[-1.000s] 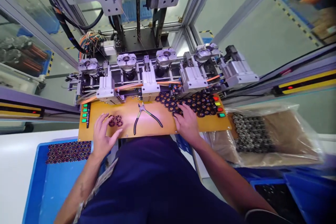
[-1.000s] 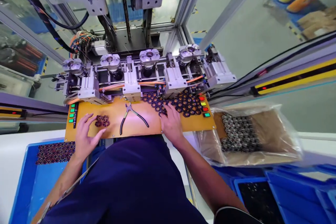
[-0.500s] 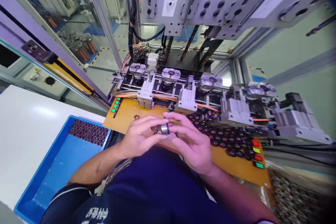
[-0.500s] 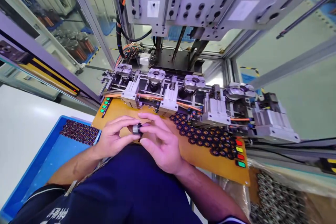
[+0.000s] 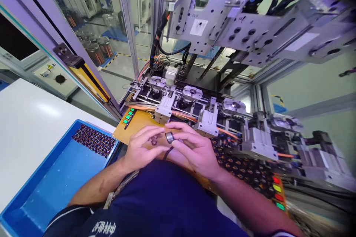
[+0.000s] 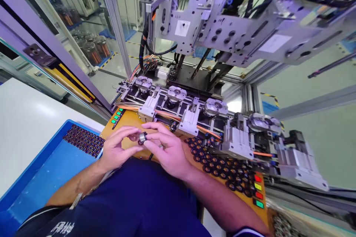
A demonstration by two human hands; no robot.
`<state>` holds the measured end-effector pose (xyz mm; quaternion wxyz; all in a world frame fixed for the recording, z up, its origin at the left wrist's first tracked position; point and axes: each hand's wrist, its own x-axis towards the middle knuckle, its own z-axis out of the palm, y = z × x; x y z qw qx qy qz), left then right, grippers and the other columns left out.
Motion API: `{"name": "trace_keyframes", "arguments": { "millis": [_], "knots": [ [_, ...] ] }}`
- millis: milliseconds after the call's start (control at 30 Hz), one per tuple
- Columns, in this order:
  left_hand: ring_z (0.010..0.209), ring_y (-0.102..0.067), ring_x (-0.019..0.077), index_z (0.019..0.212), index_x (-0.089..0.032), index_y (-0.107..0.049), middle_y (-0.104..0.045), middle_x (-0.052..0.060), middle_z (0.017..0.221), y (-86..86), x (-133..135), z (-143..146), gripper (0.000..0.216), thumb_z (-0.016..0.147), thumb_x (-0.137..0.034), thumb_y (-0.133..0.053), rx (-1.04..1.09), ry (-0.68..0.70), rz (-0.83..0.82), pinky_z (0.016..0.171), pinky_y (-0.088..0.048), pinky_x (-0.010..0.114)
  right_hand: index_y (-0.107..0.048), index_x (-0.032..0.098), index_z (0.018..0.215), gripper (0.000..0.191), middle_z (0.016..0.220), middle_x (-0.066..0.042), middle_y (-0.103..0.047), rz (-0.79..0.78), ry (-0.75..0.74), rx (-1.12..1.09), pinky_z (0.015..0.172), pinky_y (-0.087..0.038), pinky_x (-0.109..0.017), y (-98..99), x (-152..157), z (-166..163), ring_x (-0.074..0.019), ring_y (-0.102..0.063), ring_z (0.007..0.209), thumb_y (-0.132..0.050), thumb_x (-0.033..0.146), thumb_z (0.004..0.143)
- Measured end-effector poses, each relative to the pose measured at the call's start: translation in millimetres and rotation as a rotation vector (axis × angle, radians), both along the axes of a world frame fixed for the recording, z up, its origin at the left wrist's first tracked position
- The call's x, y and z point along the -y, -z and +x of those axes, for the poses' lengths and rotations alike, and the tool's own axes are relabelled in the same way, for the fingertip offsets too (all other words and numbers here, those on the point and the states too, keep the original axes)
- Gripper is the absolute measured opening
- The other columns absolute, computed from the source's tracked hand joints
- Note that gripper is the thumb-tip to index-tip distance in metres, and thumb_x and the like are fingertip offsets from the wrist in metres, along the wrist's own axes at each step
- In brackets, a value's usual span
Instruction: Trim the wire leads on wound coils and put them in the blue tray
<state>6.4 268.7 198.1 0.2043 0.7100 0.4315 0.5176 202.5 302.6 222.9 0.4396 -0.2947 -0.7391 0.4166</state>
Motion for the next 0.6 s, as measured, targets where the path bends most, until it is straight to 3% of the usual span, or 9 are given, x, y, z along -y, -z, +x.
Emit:
{"name": "trace_keyframes", "arguments": {
  "millis": [167,300,433,600],
  "knots": [
    [0.09,-0.07,0.0172,0.114,-0.018,-0.066,-0.072,0.011,0.106,69.7,-7.2,-33.1,0.026,0.091,-0.026,-0.063,0.031,-0.371,-0.072,0.076,-0.059,0.03,-0.073,0.018,0.082,0.011,0.096,-0.008,-0.072,0.25,0.037,0.242,0.081,-0.057,-0.036,-9.8,-100.0,-8.7,-0.0189,-0.068,0.088,-0.064,0.022,0.087],
    [0.094,-0.071,0.0195,0.114,-0.016,-0.065,-0.073,0.011,0.105,117.2,-7.8,-43.0,0.026,0.093,-0.029,-0.059,0.009,-0.439,-0.166,0.078,-0.06,0.032,-0.073,0.016,0.075,0.008,0.095,-0.008,-0.071,0.334,0.075,0.342,0.081,-0.054,-0.04,-7.2,-186.1,-35.4,-0.0213,-0.066,0.085,-0.065,0.017,0.079],
    [0.092,-0.072,0.02,0.116,-0.015,-0.063,-0.074,0.012,0.104,139.1,-5.0,-42.4,0.028,0.093,-0.031,-0.058,-0.013,-0.442,-0.237,0.079,-0.06,0.033,-0.072,0.014,0.074,0.01,0.103,-0.011,-0.07,0.403,0.045,0.436,0.087,-0.052,-0.043,5.5,-230.6,-60.2,-0.0247,-0.065,0.092,-0.062,0.014,0.077],
    [0.096,-0.071,0.0206,0.117,-0.016,-0.062,-0.073,0.012,0.107,145.6,-4.7,-42.4,0.029,0.093,-0.031,-0.058,-0.045,-0.417,-0.267,0.084,-0.059,0.035,-0.073,0.014,0.077,0.013,0.101,-0.011,-0.071,0.447,-0.017,0.535,0.088,-0.052,-0.042,21.9,-243.5,-64.2,-0.0248,-0.066,0.093,-0.06,0.014,0.078]
  ]
}}
